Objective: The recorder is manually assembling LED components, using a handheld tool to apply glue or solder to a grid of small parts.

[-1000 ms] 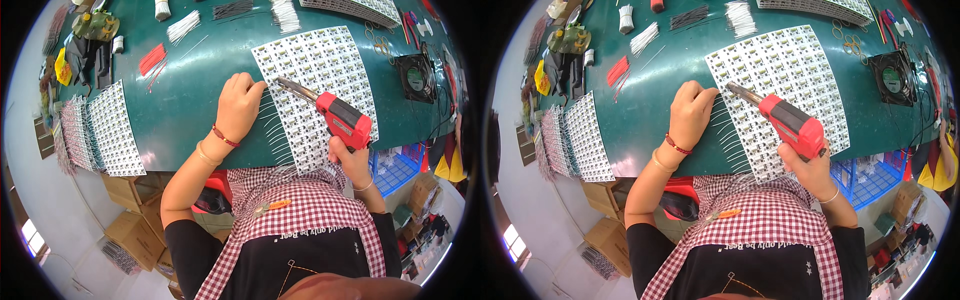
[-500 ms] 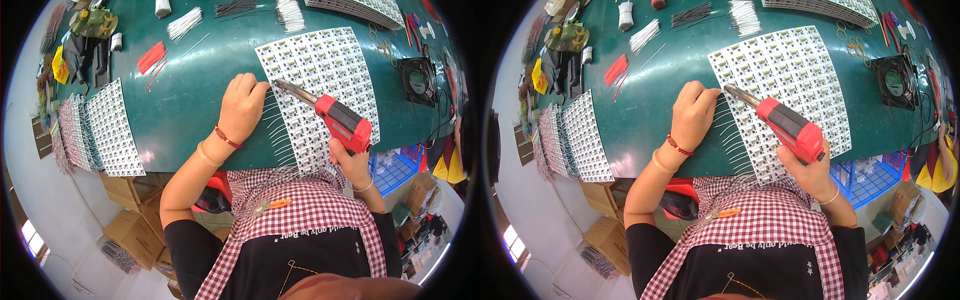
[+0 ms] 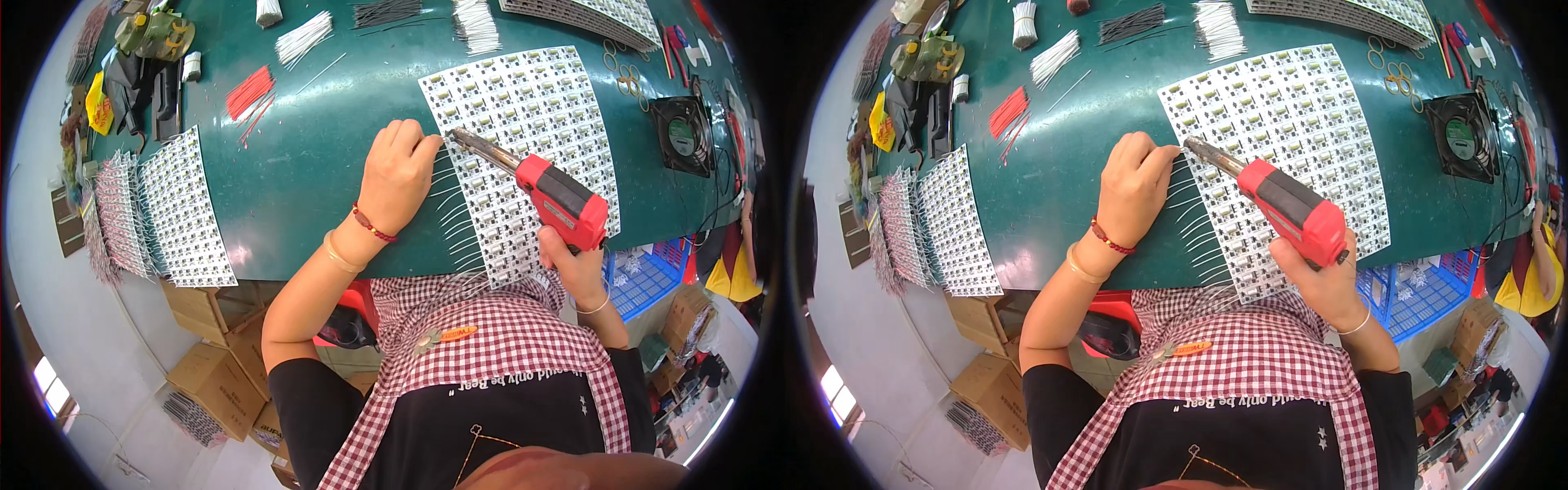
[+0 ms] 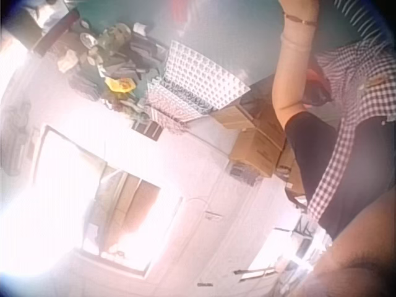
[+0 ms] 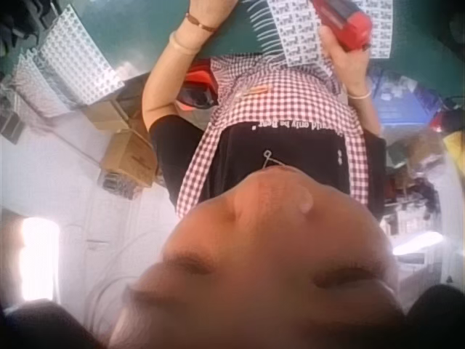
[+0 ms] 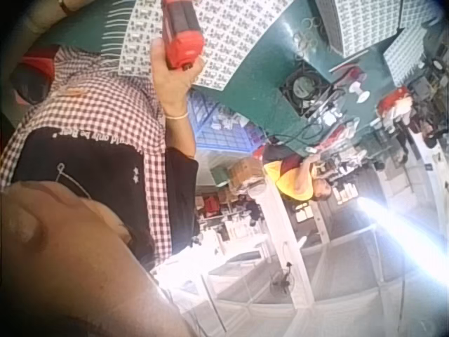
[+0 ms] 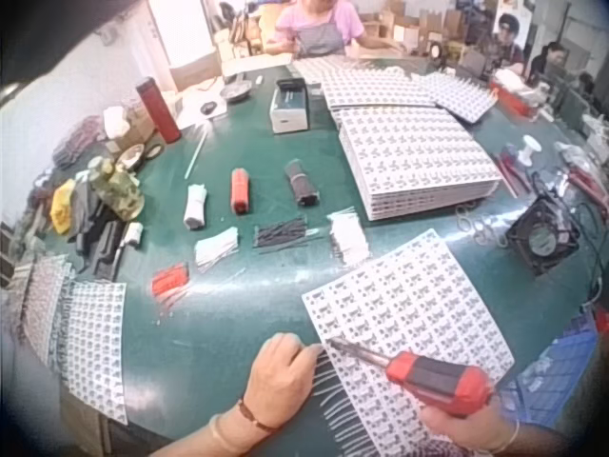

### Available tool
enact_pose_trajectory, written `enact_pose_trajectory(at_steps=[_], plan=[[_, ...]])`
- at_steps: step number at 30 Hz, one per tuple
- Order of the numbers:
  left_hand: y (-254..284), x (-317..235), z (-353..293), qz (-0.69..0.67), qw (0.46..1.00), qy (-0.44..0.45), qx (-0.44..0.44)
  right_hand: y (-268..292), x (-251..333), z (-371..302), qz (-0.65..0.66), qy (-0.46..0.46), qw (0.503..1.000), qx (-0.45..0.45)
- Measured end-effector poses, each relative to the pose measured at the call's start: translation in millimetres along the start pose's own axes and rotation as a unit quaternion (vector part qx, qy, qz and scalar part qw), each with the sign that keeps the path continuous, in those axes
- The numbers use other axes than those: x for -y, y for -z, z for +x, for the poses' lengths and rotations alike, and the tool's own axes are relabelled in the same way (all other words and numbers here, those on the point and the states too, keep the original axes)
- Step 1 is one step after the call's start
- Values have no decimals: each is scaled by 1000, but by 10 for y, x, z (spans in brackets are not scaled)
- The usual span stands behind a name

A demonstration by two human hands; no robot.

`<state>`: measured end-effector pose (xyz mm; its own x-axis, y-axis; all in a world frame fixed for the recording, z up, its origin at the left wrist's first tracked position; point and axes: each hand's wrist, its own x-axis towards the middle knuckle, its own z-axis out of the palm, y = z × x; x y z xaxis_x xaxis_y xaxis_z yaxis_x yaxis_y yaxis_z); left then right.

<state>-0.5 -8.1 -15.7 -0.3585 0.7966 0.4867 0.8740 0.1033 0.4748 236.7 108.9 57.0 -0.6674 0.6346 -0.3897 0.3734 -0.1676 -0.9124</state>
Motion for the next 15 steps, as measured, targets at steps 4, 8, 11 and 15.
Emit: enact_pose_trajectory(at_steps=[4,8,11,15], plan=[[-3,2,0,1,1000,-3,3,-8,-55,-11,-1,3,1000,-6],[5,1,-2,6,1000,-2,7,21,-16,-24,16,-14,1000,0],[5,5,-7,10,1000,-2,7,27,5,-31,29,1,1000,-6],[6,-4,-4,16,1000,-5,8,8,33,-23,28,-10,999,-17]])
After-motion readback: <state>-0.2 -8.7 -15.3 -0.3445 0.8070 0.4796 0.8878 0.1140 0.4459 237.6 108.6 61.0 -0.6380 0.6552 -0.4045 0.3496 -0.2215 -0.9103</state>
